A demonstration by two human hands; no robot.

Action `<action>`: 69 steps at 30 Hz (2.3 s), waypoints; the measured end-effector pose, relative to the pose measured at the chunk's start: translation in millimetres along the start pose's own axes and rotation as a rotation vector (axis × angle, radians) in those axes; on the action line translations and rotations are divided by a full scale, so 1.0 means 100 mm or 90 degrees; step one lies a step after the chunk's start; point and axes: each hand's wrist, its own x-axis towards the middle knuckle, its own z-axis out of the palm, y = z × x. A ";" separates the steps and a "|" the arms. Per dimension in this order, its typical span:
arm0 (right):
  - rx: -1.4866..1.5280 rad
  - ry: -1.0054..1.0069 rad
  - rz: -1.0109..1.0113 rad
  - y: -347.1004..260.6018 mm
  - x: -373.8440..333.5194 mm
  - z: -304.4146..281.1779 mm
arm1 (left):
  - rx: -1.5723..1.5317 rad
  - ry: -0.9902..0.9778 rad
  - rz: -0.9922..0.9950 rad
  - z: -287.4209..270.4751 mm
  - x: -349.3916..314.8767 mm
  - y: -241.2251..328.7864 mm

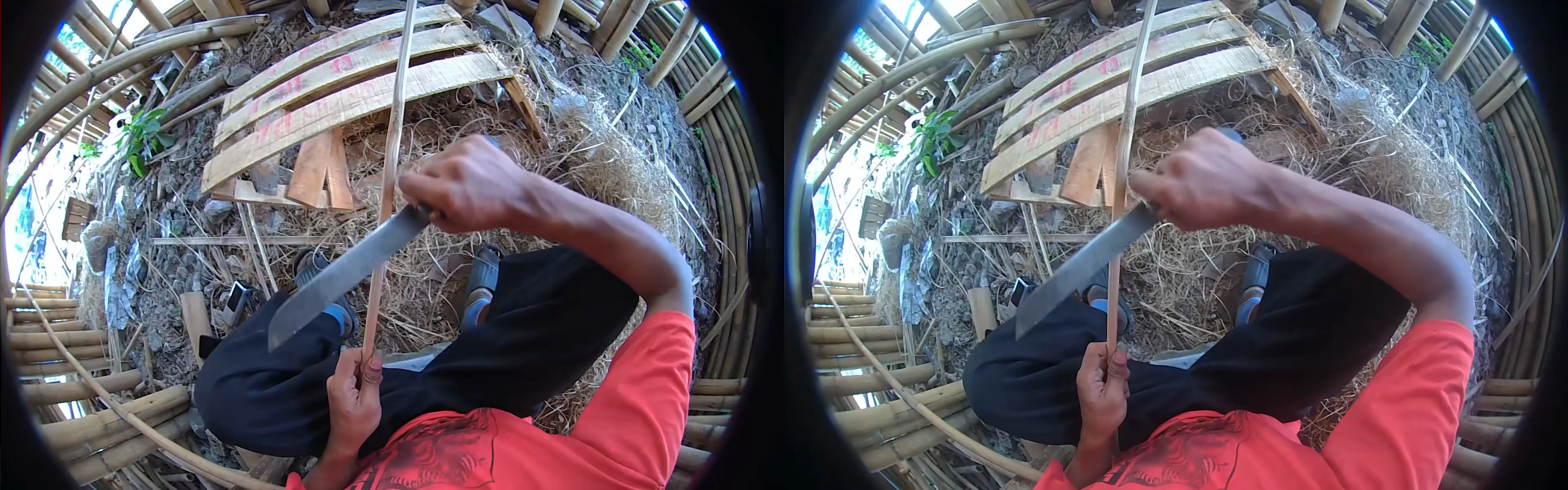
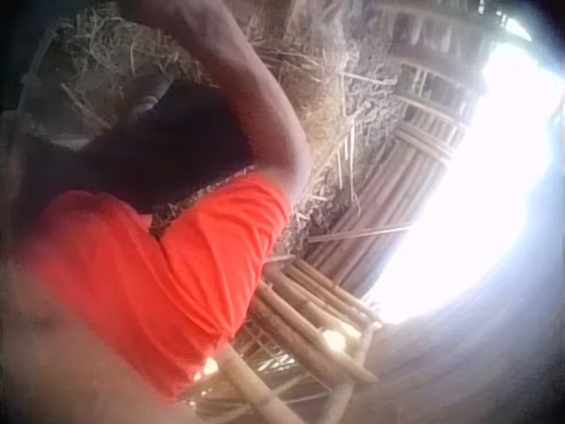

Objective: The person shaves a long, thin stick using a large knife, holding the stick in their left hand and making repeated downward strokes with the blade held in their right hand.

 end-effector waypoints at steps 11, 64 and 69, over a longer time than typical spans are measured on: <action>0.014 -0.020 0.402 0.64 -0.15 0.00 | 0.038 0.038 -0.015 0.00 0.05 -0.18; 0.021 -0.199 -0.004 0.50 -0.14 0.68 | -0.191 -0.021 -0.180 0.36 0.37 -0.40; 0.018 -0.054 0.493 1.22 -0.25 0.47 | -0.175 -0.018 -0.150 0.39 0.34 -0.33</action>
